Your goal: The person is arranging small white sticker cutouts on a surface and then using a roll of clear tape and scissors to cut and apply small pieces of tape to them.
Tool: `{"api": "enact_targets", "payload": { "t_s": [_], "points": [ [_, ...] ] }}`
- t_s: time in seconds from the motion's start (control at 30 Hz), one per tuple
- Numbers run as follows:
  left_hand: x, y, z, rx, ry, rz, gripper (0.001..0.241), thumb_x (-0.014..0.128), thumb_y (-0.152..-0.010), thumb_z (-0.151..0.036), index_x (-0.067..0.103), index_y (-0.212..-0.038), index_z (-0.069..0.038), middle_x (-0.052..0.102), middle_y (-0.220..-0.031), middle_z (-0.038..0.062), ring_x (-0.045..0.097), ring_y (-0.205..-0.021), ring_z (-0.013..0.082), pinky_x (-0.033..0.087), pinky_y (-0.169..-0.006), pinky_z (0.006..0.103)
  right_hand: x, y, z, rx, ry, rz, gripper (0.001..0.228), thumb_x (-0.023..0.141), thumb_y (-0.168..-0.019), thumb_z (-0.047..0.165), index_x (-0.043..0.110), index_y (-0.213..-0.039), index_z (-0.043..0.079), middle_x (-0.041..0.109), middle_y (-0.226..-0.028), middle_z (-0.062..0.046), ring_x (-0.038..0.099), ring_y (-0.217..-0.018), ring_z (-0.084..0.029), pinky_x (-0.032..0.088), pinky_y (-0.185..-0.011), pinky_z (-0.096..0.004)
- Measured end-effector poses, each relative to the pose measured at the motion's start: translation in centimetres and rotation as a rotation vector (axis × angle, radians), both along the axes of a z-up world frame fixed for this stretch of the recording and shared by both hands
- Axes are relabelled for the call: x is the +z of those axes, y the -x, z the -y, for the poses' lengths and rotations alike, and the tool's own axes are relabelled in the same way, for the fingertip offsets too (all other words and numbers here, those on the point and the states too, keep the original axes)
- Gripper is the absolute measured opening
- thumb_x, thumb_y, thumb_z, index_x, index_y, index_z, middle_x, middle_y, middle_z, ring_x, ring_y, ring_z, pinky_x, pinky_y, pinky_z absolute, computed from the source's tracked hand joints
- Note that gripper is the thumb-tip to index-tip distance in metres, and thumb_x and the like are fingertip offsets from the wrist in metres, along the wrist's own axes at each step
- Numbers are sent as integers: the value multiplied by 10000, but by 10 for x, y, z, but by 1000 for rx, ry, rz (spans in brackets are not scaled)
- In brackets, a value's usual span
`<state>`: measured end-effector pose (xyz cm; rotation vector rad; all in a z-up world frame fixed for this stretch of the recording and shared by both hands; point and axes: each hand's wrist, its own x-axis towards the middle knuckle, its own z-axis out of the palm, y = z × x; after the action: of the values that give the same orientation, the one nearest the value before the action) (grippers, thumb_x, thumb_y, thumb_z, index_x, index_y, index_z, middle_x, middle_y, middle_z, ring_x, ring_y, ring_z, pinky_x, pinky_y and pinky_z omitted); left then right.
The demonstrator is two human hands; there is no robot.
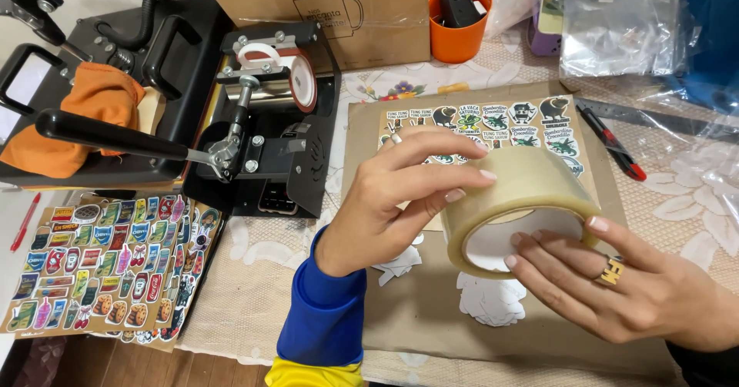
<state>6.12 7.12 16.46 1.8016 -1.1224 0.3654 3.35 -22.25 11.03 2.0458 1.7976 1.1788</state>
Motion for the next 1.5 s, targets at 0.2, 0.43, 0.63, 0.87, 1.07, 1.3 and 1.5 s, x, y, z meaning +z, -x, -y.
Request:
{"api": "enact_targets", "payload": {
  "t_s": [0.2, 0.43, 0.63, 0.87, 1.07, 1.3, 1.5],
  "points": [
    [3, 0, -3, -19, 28, -7, 143, 524, -1069, -69, 653, -1132, -58, 646, -1225, 139, 637, -1184, 355, 523, -1105, 477, 2, 0, -2, 5, -5, -12, 344, 467, -1045, 234, 690, -1207, 27, 723, -1196, -128, 692, -1043, -206, 445, -970, -467],
    [15, -2, -11, -123, -102, -69, 222, 405, -1088, -198, 566, -1101, -44, 566, -1150, 144, 580, -1107, 314, 445, -1040, 432, 3, 2, -13, 50, -3, -49, 329, 440, -1051, 206, 668, -1197, 20, 716, -1197, -99, 698, -1006, -184, 453, -954, -456],
    [15, -6, -19, -257, -158, -206, 158, 475, -1051, -258, 532, -1029, -112, 498, -1138, 98, 502, -1074, 251, 419, -1030, 404, -5, 5, -11, 61, 26, -54, 358, 431, -1047, 195, 659, -1273, 37, 692, -1265, -84, 668, -1080, -192, 452, -987, -481],
    [9, -9, -23, -236, -157, -192, 301, 468, -1073, -369, 491, -1238, -119, 563, -1235, 85, 535, -1184, 249, 447, -1108, 409, -3, 4, -11, 64, 30, -71, 359, 414, -1050, 188, 649, -1273, 32, 689, -1258, -98, 675, -1064, -206, 448, -992, -487],
    [-2, -17, -25, -260, -82, -111, 219, 553, -1104, -168, 625, -1310, -154, 610, -1204, 92, 631, -1116, 267, 529, -1051, 409, -2, 5, -10, 83, 11, -105, 348, 429, -1051, 200, 648, -1267, 37, 695, -1241, -88, 666, -1061, -219, 471, -972, -494],
    [-1, -19, -21, -236, 2, -64, 53, 690, -971, -80, 704, -1023, -75, 702, -1049, 81, 682, -1009, 266, 533, -967, 394, 2, 7, -12, 124, -31, -195, 315, 443, -1040, 177, 630, -1242, 25, 693, -1225, -81, 671, -1056, -207, 484, -968, -526],
    [3, -20, -22, -286, -181, -256, 173, 436, -1084, -228, 548, -1027, -110, 508, -1138, 80, 525, -1072, 235, 435, -999, 371, 1, 8, -13, 147, -11, -241, 341, 398, -1046, 178, 612, -1259, 19, 679, -1243, -90, 670, -1046, -219, 501, -950, -538]
  ]
}}
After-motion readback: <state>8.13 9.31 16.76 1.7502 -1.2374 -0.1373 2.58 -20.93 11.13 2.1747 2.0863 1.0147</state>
